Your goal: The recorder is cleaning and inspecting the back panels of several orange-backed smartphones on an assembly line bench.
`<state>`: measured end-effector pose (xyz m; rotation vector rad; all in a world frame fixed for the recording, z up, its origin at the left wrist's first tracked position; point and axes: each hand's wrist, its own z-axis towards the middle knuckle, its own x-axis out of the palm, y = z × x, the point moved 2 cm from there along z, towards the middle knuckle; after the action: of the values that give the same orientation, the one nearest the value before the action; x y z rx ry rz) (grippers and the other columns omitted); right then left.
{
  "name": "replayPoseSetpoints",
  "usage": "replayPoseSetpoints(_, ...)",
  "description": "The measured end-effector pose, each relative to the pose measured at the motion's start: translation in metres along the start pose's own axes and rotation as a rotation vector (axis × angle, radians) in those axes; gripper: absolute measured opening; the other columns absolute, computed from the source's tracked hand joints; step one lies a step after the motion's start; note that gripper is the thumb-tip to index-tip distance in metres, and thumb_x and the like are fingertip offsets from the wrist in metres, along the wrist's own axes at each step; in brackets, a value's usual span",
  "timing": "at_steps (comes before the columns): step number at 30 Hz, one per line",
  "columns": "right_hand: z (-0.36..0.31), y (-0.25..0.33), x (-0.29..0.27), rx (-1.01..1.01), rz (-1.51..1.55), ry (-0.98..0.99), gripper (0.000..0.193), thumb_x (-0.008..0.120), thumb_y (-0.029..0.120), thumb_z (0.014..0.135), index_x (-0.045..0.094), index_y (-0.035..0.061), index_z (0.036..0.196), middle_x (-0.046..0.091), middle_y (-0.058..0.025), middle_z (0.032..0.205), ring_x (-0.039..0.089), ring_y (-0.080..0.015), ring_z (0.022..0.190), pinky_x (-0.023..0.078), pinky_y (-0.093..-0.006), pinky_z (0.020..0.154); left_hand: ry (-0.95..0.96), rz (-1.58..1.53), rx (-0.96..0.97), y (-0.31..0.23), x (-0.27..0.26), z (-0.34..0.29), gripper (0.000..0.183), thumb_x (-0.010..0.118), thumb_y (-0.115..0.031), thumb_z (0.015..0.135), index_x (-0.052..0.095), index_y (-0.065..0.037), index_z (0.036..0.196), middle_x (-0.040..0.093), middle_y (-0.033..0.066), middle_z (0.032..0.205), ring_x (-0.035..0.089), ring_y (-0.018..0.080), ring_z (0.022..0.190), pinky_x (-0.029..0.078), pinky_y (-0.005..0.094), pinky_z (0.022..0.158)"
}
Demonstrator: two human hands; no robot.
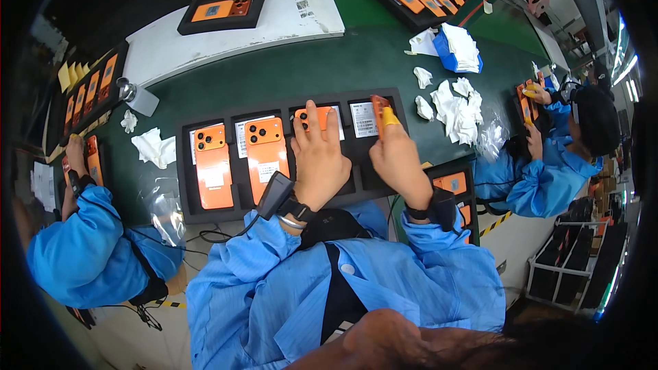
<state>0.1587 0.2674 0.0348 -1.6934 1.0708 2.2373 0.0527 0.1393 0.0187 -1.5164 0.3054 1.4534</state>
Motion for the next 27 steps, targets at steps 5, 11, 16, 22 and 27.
replayPoseSetpoints(5,0.002,-0.013,-0.035,0.043,0.097,-0.136,0.019,0.054,0.006,0.089,0.057,-0.0116,0.094,0.062,-0.0282,0.068,0.064,-0.0470,0.066,0.051,-0.0517,0.061,-0.026,-0.705,-0.079,0.042,-0.027,-0.008,0.082,0.058,-0.003,0.081,0.023,0.003,0.154,0.027,0.0328,0.155,0.029,0.0389,0.147,0.043,0.0383,0.108)
replayPoseSetpoints(11,-0.006,0.032,-0.033,-0.047,0.317,-0.197,0.028,0.057,0.003,0.090,0.059,-0.0131,0.113,0.059,-0.0268,0.066,0.065,-0.0374,0.059,0.046,-0.0412,0.052,0.030,-0.874,-0.123,0.048,-0.033,-0.025,0.071,0.049,0.002,0.090,0.021,0.004,0.155,0.040,0.0275,0.149,0.047,0.0290,0.135,0.046,0.0347,0.103)
replayPoseSetpoints(16,0.007,0.077,0.003,-0.159,0.210,-0.106,0.016,0.058,0.004,0.088,0.060,-0.0095,0.095,0.061,-0.0270,0.066,0.065,-0.0445,0.064,0.051,-0.0493,0.058,0.066,-0.974,-0.206,0.051,-0.031,-0.025,0.066,0.048,0.003,0.092,0.025,0.007,0.153,0.049,0.0209,0.141,0.057,0.0156,0.113,0.049,0.0278,0.093)
replayPoseSetpoints(22,0.000,0.100,0.033,-0.164,0.297,0.035,0.018,0.060,0.009,0.090,0.056,-0.0066,0.082,0.062,-0.0263,0.065,0.064,-0.0464,0.061,0.052,-0.0520,0.058,-0.020,-1.167,-0.150,0.059,-0.024,-0.029,0.061,0.048,0.001,0.095,0.028,0.007,0.152,0.053,0.0196,0.139,0.060,0.0171,0.115,0.049,0.0279,0.096)
replayPoseSetpoints(27,-0.004,0.075,0.053,-0.157,0.620,-0.041,0.032,0.057,0.009,0.097,0.061,-0.0022,0.126,0.071,-0.0228,0.091,0.070,-0.0392,0.081,0.057,-0.0403,0.072,0.013,-1.305,-0.177,0.073,-0.013,-0.031,0.056,0.047,0.000,0.098,0.031,0.006,0.151,0.045,0.0196,0.150,0.045,0.0225,0.138,0.036,0.0319,0.112)
